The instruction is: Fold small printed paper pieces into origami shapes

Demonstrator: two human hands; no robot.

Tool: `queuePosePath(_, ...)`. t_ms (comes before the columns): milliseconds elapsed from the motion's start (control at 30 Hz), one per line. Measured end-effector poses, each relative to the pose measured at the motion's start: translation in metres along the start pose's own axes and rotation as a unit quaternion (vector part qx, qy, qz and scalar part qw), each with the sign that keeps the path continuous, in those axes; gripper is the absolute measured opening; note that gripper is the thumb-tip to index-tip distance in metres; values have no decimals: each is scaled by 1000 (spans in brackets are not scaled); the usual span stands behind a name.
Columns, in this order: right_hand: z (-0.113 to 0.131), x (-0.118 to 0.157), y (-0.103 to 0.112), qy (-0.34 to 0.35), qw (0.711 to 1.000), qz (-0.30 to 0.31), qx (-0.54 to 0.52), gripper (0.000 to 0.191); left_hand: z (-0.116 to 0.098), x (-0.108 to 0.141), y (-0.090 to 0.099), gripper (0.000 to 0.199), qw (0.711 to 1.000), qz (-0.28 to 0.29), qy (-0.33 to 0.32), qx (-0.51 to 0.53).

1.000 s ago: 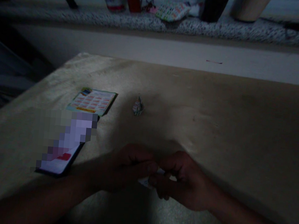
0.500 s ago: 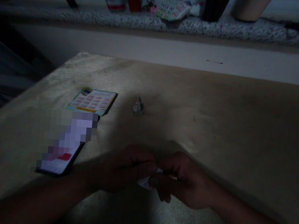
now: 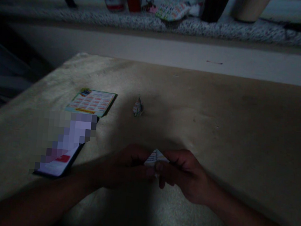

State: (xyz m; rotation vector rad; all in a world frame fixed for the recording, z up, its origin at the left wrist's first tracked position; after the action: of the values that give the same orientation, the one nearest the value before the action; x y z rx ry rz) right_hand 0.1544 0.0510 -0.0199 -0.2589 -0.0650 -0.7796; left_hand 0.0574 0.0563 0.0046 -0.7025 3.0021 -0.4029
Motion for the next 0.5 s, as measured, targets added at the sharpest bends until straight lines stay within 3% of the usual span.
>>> queuePosePath(333, 3, -1, -5, -17, 999, 34, -13, 39, 5, 6, -3, 41, 993, -11, 64, 95)
queuePosePath(500, 6, -2, -1, 12, 1000, -1, -23, 35, 3, 3, 0, 34, 999, -27, 34, 29)
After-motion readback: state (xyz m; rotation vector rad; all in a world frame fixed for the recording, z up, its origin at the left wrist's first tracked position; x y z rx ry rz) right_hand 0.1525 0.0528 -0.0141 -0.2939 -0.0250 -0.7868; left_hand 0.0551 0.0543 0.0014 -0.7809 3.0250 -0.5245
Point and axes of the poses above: each hand's wrist, its own x-axis away from the middle knuckle, its own y-axis out of the back of the hand, z = x × y, the point moved 8 cm from there along -x, towards the middle knuckle, and after that the axes turned 8 degrees about z, right-handed, at the moved point
